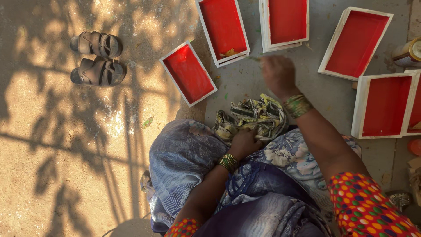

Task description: The person sits on the ground and cleans paintbrushes by swirling them in a jar of liquid and wiping them with a cloth. They then pick up red-painted wooden trays one at a time and wipe their surfaces with the cloth, setting each tray back down.

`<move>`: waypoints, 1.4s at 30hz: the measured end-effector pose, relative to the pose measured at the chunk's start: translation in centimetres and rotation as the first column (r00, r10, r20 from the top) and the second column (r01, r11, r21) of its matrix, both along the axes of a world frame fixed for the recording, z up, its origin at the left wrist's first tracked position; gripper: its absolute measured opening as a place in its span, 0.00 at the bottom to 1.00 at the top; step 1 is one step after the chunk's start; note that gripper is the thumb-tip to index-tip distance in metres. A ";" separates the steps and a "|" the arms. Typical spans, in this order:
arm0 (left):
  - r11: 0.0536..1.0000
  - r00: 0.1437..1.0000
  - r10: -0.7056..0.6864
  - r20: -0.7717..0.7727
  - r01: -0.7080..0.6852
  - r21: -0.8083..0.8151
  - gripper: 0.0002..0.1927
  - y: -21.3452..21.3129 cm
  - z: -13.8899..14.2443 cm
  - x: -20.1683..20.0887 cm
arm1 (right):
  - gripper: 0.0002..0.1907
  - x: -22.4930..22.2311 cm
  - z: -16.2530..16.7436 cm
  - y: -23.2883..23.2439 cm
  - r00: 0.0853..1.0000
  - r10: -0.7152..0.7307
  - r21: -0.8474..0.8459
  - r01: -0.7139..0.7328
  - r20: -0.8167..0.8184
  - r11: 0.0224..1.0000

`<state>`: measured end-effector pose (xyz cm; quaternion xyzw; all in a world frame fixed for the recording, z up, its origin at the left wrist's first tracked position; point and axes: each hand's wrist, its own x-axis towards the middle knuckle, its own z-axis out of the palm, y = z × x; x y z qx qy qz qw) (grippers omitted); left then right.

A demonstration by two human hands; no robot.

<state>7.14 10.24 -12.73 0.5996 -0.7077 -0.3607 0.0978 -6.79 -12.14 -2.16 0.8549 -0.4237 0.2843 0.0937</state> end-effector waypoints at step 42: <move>0.781 -0.545 0.442 -0.713 -0.157 0.605 0.26 -3.1 5.5 6.1 | 0.03 -10.0 0.5 14.0 -0.347 -0.591 0.108 -0.794 0.729 0.599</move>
